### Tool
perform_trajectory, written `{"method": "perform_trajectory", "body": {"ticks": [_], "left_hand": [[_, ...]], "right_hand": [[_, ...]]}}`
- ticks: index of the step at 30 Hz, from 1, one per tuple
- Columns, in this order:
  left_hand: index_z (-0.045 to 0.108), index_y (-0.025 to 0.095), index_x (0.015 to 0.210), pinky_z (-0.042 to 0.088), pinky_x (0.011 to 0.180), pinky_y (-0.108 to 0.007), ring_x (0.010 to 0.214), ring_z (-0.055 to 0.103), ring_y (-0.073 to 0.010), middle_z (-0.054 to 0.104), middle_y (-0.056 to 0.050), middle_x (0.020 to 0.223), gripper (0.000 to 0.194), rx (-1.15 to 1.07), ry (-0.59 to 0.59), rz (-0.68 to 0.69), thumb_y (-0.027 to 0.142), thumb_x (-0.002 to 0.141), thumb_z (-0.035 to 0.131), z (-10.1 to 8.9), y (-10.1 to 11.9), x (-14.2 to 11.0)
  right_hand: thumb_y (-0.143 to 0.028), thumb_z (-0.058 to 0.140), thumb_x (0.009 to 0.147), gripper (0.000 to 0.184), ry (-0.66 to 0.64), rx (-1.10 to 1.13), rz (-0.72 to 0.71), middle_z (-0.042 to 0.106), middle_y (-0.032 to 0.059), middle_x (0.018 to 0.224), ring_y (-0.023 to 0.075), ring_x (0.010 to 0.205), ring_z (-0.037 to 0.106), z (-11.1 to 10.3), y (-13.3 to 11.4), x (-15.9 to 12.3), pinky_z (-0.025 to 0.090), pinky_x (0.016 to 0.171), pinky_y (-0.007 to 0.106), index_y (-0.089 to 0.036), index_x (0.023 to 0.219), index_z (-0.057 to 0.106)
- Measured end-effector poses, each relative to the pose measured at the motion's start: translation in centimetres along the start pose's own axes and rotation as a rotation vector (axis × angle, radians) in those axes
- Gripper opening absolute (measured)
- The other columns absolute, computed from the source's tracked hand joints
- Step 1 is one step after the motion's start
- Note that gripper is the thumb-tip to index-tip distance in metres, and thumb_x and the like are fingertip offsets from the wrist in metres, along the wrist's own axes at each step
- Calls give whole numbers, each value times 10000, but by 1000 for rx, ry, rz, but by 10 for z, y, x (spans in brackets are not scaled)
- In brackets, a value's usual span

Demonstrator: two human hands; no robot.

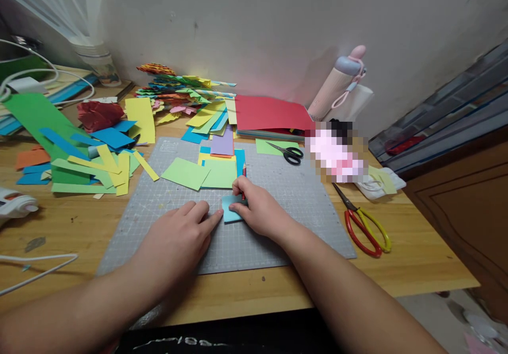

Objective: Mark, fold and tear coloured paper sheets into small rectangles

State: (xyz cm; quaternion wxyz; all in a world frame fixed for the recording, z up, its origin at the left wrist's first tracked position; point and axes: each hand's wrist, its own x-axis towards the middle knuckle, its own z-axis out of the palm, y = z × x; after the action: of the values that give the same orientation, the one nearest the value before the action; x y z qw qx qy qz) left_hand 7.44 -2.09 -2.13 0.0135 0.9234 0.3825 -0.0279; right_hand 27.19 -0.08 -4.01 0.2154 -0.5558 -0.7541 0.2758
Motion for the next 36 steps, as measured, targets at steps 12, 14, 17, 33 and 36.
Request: {"method": "perform_trajectory", "body": {"ticks": [12, 14, 17, 33, 36], "left_hand": [[565, 181, 1213, 437, 641, -341, 830, 549, -240, 572, -83, 908, 358, -21, 7, 4, 123, 886, 431, 1, 0, 0], [545, 191, 1246, 440, 645, -344, 842, 548, -242, 574, -83, 930, 377, -33, 16, 9, 135, 890, 432, 3, 0, 1], [533, 193, 1270, 451, 653, -355, 867, 549, -252, 577, -88, 961, 397, -36, -2, 14, 140, 887, 443, 4, -1, 2], [543, 185, 1263, 482, 670, -372, 908, 563, -265, 595, -91, 1002, 379, -53, -4, -3, 152, 891, 472, 5, -1, 1], [541, 181, 1267, 484, 675, -382, 916, 563, -271, 594, -93, 998, 378, -64, -11, 1, 159, 898, 461, 5, -2, 1]], "right_hand": [[-200, 574, 814, 189, -10, 9, -1, 534, -21, 839, 157, 725, 492, -1, -2, 0, 391, 659, 285, -242, 874, 400], [-200, 570, 817, 178, -7, 4, -5, 537, -22, 833, 154, 714, 494, 0, -1, 1, 392, 648, 282, -240, 874, 406], [-192, 574, 815, 178, 13, -5, -19, 544, -17, 830, 156, 705, 500, 1, -1, 0, 401, 636, 281, -237, 884, 416], [-19, 464, 738, 415, 108, -237, -341, 647, 126, 1135, 256, 1066, 561, 16, -28, -63, 392, 937, 448, -147, 1128, 519], [-25, 449, 754, 417, 95, -248, -317, 653, 134, 1098, 249, 1018, 575, 17, -28, -62, 394, 921, 446, -127, 1153, 515]]}}
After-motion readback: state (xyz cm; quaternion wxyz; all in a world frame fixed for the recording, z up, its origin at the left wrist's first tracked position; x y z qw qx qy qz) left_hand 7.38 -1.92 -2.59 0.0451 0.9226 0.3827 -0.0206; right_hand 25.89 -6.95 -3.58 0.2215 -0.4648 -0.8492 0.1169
